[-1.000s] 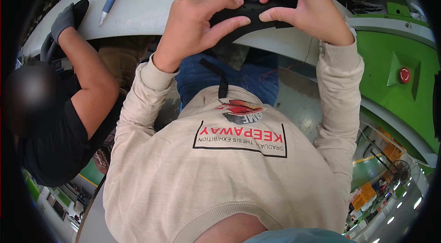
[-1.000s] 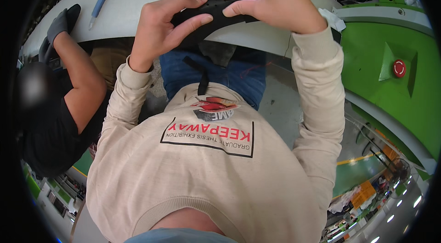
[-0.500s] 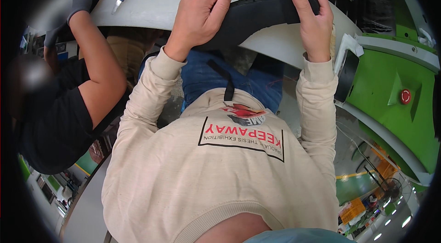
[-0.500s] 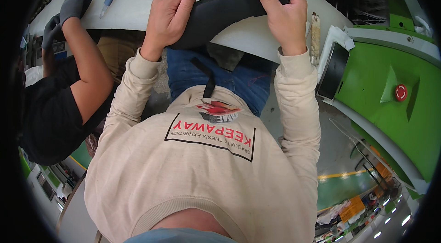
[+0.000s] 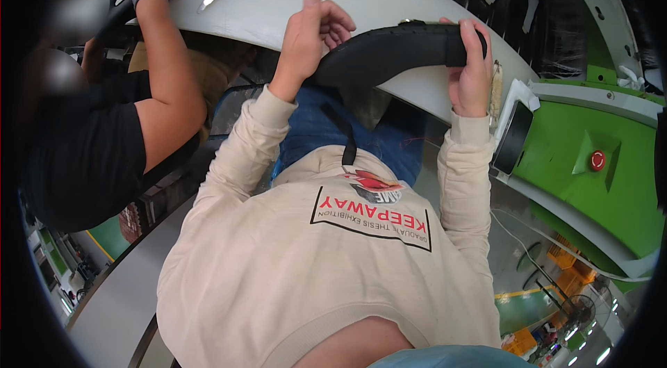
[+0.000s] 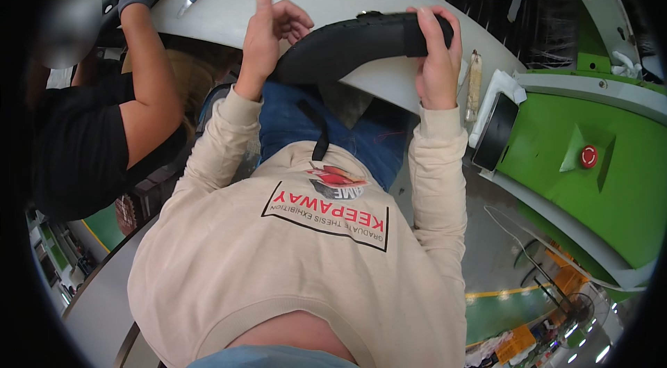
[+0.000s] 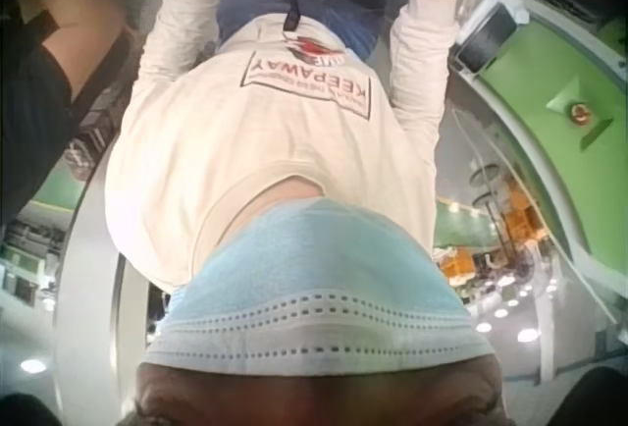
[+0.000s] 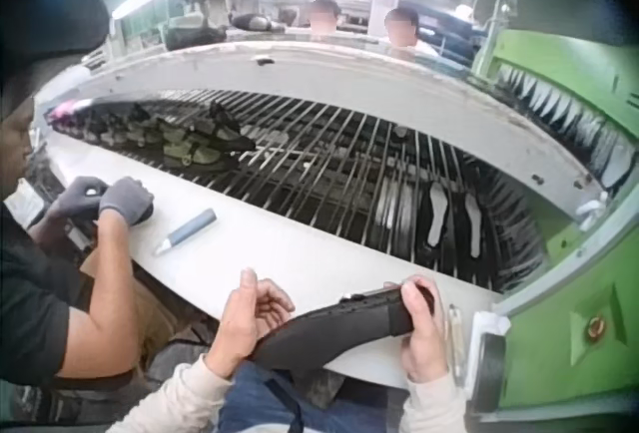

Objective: Fitting shoe uppers to soles and inspecting the assembly on a production line.

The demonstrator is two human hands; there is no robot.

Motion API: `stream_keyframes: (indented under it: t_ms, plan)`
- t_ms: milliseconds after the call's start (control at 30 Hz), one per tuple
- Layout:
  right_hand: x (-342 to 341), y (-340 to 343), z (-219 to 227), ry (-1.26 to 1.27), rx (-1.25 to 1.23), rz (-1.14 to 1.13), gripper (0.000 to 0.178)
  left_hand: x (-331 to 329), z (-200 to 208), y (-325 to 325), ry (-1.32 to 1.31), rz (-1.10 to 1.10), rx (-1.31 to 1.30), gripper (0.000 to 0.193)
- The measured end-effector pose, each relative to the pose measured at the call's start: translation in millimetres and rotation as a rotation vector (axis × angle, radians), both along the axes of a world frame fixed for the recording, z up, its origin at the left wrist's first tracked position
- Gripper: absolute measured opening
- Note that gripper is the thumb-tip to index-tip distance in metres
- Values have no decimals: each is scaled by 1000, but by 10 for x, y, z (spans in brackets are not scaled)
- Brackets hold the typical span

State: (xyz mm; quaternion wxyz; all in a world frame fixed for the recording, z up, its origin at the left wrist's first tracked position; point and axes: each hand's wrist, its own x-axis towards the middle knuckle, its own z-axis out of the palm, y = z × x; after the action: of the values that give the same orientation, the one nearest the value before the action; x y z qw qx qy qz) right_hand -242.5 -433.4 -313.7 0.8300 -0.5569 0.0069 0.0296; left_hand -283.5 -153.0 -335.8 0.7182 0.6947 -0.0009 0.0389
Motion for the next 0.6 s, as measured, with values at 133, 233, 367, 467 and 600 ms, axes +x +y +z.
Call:
stream_keyframes:
  t_ms: [133,233,367,467,600]
  plan:
    - [-56,-67,-52,73,54,-41,36,-229,-11,25,-43,147,-130,83]
    - [-47,-55,-37,84,5,-43,34,-347,-8,-77,-116,244,45,72]
    - [-36,-29,-43,106,4,-37,35,-364,2,-199,-303,283,99,61]
    - [-30,-13,-12,106,4,-46,34,-325,4,-125,-212,286,267,51]
    - [-71,15,111,102,61,-131,34,-264,110,-116,-237,275,299,44]
